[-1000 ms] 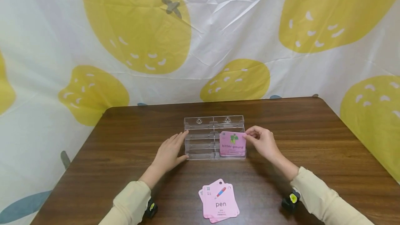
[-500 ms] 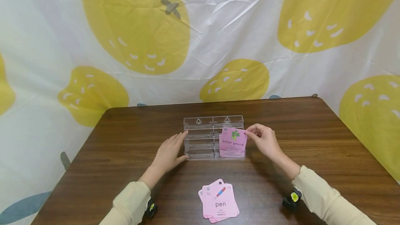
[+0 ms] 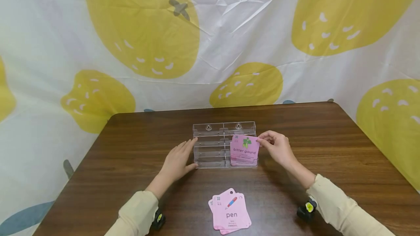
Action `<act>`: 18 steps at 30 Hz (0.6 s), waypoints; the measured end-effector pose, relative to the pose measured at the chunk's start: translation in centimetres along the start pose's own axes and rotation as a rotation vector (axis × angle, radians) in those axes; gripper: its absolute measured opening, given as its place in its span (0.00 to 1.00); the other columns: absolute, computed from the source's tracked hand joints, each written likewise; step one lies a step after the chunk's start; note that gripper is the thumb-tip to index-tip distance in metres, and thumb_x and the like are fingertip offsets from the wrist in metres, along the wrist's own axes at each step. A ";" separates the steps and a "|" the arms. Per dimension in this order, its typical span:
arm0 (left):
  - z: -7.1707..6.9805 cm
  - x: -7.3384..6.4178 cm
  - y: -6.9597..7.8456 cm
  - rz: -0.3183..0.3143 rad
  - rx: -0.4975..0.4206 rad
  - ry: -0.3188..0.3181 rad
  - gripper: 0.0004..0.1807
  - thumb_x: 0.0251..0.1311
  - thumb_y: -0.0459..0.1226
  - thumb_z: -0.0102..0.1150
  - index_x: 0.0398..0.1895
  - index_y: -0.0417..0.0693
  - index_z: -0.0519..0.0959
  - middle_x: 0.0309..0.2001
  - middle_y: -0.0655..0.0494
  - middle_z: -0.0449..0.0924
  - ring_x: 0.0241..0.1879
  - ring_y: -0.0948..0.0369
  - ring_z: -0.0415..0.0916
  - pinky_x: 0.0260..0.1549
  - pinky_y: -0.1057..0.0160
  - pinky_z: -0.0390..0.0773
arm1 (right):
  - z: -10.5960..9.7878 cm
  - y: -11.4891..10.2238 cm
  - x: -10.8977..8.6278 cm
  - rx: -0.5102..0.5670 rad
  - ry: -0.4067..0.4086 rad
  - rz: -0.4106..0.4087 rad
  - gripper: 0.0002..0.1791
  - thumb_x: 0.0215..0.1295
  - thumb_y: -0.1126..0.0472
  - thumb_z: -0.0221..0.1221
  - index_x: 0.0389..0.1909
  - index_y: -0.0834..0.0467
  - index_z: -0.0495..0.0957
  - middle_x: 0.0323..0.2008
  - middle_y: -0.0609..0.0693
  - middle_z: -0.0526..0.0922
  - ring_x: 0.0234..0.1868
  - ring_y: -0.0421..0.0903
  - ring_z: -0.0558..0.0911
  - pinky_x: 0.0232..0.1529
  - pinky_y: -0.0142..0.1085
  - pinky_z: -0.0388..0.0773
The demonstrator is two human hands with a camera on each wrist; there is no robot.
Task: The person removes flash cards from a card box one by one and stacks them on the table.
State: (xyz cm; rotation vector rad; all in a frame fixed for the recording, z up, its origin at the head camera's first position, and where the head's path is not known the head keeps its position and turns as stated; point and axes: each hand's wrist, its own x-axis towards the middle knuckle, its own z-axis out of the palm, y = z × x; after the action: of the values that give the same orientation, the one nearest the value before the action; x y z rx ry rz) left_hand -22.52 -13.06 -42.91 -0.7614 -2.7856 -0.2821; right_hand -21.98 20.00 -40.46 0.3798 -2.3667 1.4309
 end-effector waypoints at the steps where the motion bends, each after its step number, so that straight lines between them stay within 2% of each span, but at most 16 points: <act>1: 0.0 0.0 0.0 0.000 -0.001 0.002 0.48 0.45 0.47 0.68 0.68 0.49 0.54 0.61 0.42 0.65 0.59 0.47 0.64 0.55 0.46 0.66 | 0.0 -0.4 0.0 0.008 0.000 -0.001 0.04 0.57 0.70 0.58 0.29 0.68 0.78 0.22 0.59 0.82 0.21 0.32 0.77 0.23 0.31 0.78; 7: 0.0 0.0 0.1 -0.006 -0.011 0.002 0.48 0.45 0.47 0.68 0.68 0.49 0.54 0.61 0.42 0.65 0.60 0.47 0.64 0.55 0.46 0.65 | -0.3 -2.2 -0.3 0.061 -0.007 -0.013 0.04 0.57 0.73 0.57 0.29 0.73 0.77 0.22 0.65 0.81 0.20 0.32 0.77 0.21 0.25 0.75; 11: -0.1 0.0 0.1 -0.008 -0.012 -0.002 0.48 0.45 0.47 0.68 0.68 0.49 0.54 0.62 0.42 0.65 0.60 0.47 0.63 0.56 0.46 0.65 | -0.2 -1.0 0.1 0.039 -0.003 -0.021 0.04 0.57 0.71 0.58 0.29 0.70 0.78 0.22 0.62 0.81 0.20 0.31 0.77 0.21 0.26 0.75; 14: -0.1 0.0 0.2 -0.005 -0.011 -0.003 0.48 0.45 0.47 0.68 0.68 0.49 0.54 0.62 0.42 0.65 0.60 0.47 0.63 0.56 0.46 0.65 | -0.1 0.1 0.4 0.025 0.012 -0.022 0.04 0.57 0.69 0.59 0.29 0.68 0.78 0.22 0.59 0.82 0.20 0.31 0.77 0.21 0.31 0.77; 18: -0.1 0.0 0.1 0.002 -0.009 -0.002 0.47 0.45 0.48 0.68 0.68 0.48 0.54 0.61 0.41 0.65 0.59 0.46 0.64 0.55 0.46 0.65 | -0.2 0.5 0.7 0.047 0.021 -0.015 0.04 0.57 0.69 0.59 0.29 0.68 0.78 0.22 0.60 0.82 0.20 0.32 0.78 0.23 0.36 0.79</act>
State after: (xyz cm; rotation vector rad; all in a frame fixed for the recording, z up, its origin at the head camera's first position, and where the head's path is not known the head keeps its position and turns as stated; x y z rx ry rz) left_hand -22.42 -13.00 -42.75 -0.7662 -2.7868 -0.2935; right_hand -22.75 20.34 -40.45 0.3927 -2.3128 1.4781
